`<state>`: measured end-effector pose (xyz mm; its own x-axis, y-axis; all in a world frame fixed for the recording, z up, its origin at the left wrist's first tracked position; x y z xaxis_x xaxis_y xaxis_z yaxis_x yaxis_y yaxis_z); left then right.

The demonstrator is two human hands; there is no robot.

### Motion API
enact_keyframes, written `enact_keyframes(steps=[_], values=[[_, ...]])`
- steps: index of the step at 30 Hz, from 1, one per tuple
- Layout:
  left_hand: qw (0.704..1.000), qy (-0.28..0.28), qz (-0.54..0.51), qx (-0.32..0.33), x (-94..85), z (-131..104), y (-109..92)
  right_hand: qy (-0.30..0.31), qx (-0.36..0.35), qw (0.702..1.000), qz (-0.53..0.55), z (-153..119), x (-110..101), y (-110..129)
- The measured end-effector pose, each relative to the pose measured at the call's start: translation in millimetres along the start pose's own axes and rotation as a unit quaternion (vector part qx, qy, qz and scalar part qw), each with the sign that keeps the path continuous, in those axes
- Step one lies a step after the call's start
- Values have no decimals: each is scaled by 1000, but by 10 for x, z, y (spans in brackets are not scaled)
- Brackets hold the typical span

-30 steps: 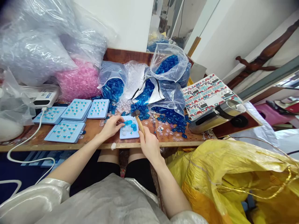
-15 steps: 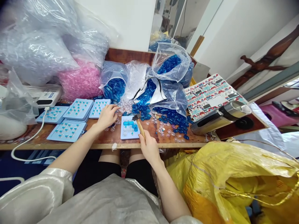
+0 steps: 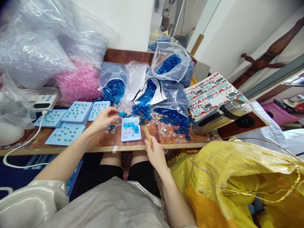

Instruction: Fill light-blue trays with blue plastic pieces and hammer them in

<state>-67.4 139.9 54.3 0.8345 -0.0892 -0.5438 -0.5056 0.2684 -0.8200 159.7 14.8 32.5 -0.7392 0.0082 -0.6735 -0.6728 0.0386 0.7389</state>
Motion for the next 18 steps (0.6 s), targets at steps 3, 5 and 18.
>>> enact_keyframes(steps=[3,5,18], values=[[991,96,-80,47,458,-338,-309,-2,-1,1000,15,-19,1,14],[987,121,-33,100,678,-503,-466,-2,-3,1000,25,-38,6,37],[920,57,292,255,820,-755,-637,-14,2,1000,13,-149,-42,-46]])
Point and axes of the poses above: each hand's wrist, its own z-axis towards the middle knuckle, its own x-axis out of the palm, y = z × x, the point moved 9 cm from there along z, towards the middle knuckle, and after that the axes turned 2 degrees about -z, right-handed, at the moved point
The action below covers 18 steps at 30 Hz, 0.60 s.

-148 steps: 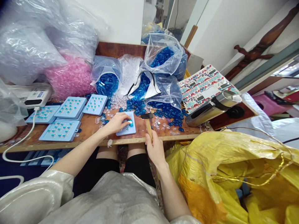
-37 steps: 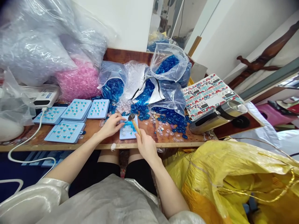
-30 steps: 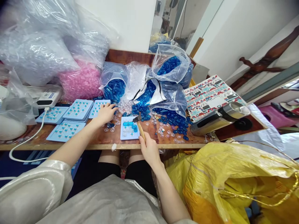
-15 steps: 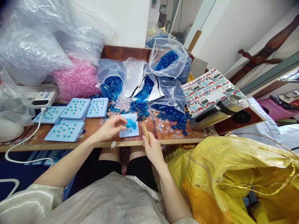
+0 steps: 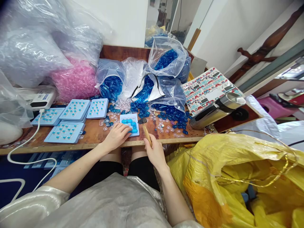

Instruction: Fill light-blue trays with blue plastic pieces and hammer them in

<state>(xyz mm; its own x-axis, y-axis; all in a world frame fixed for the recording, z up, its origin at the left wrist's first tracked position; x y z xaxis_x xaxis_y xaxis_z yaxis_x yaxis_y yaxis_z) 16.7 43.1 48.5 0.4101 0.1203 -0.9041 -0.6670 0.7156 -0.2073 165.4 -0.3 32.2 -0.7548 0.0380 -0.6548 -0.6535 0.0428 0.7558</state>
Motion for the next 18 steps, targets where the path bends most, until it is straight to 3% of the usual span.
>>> enact_keyframes(steps=[5,11,16,18], values=[[1000,-27,6,-11,-1,-3,39,6,-1,1000,-12,-6,-5,23],[999,-25,20,-3,-1,-1,32,1,-36,996,-86,-52,-87,245],[999,-29,18,-12,5,-3,54,84,6,973,-216,-98,67,193],[999,-27,12,-20,16,-13,59,91,10,970,-227,-119,81,188]])
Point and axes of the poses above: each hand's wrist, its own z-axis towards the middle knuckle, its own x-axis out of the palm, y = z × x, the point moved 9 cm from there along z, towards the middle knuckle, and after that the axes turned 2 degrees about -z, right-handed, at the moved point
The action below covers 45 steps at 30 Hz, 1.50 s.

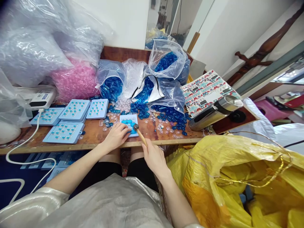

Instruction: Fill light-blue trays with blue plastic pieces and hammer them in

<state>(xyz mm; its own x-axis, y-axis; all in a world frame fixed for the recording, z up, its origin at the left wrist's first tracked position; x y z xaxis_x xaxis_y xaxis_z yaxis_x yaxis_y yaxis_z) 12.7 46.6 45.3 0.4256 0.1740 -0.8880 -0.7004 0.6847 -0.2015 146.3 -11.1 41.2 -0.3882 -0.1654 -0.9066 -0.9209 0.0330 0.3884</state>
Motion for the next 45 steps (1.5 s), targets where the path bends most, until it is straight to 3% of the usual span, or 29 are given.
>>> enact_keyframes(steps=[6,10,13,17,20,23,25,28,31,34,36,38,42,45], values=[[998,-1,-44,-34,-46,56,81,-86,-5,988,124,-32,-112,-110],[998,0,-53,-41,-10,421,124,-151,48,967,201,21,-44,-470],[998,27,-48,-12,189,852,-6,-189,90,945,251,55,55,-731],[991,97,-32,85,631,1337,-425,-192,104,924,313,97,177,-871],[986,115,-32,120,887,1539,-666,-188,117,907,357,107,213,-918],[987,112,-39,113,985,1616,-718,-184,126,897,381,114,217,-948],[988,100,-57,100,914,1579,-633,-181,130,895,386,119,217,-965],[987,20,-156,15,497,1355,-212,-173,132,896,386,126,223,-974],[958,-40,-254,-124,49,871,406,-168,127,897,389,136,223,-957],[910,-33,-337,-241,-119,333,815,-172,119,897,390,145,215,-939],[890,-28,-360,-278,-113,87,893,-175,117,898,387,149,218,-933],[891,-24,-350,-287,-58,-28,866,-172,116,901,382,147,231,-923],[909,-7,-305,-286,57,-31,760,-156,108,910,368,118,255,-869],[921,-2,-274,-277,49,5,726,-148,97,922,345,78,201,-771]])
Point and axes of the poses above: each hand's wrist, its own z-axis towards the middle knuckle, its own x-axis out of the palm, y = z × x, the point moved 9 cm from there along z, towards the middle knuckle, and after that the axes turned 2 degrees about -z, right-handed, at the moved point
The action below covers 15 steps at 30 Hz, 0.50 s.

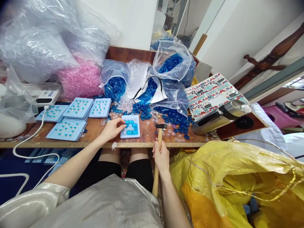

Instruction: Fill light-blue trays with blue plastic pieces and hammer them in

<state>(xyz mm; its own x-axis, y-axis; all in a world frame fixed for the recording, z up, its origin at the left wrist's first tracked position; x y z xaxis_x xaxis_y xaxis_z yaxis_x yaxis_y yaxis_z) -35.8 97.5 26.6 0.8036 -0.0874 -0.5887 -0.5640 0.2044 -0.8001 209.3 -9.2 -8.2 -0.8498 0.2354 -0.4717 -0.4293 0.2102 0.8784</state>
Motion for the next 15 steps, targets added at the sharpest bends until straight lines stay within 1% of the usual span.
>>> enact_keyframes(steps=[2,4,7,9,10,12,14,15], values=[[1000,-7,21,3,-30,-1,-20,10,-21,999,-22,-34,4,152],[1000,-11,27,-10,-59,-7,-7,33,-58,996,-62,-63,47,374],[999,-2,22,-39,-58,-15,32,109,-123,977,-139,-106,259,726],[999,4,19,-47,-49,-14,42,128,-166,958,-193,-120,403,925],[999,6,17,-49,-46,-12,43,134,-170,948,-235,-114,476,972],[999,8,14,-49,-46,-6,44,166,-149,917,-330,-96,636,960],[999,11,7,-42,-47,3,34,178,-140,898,-377,-81,726,950],[999,12,4,-35,-48,8,24,173,-144,897,-381,-74,743,962]])
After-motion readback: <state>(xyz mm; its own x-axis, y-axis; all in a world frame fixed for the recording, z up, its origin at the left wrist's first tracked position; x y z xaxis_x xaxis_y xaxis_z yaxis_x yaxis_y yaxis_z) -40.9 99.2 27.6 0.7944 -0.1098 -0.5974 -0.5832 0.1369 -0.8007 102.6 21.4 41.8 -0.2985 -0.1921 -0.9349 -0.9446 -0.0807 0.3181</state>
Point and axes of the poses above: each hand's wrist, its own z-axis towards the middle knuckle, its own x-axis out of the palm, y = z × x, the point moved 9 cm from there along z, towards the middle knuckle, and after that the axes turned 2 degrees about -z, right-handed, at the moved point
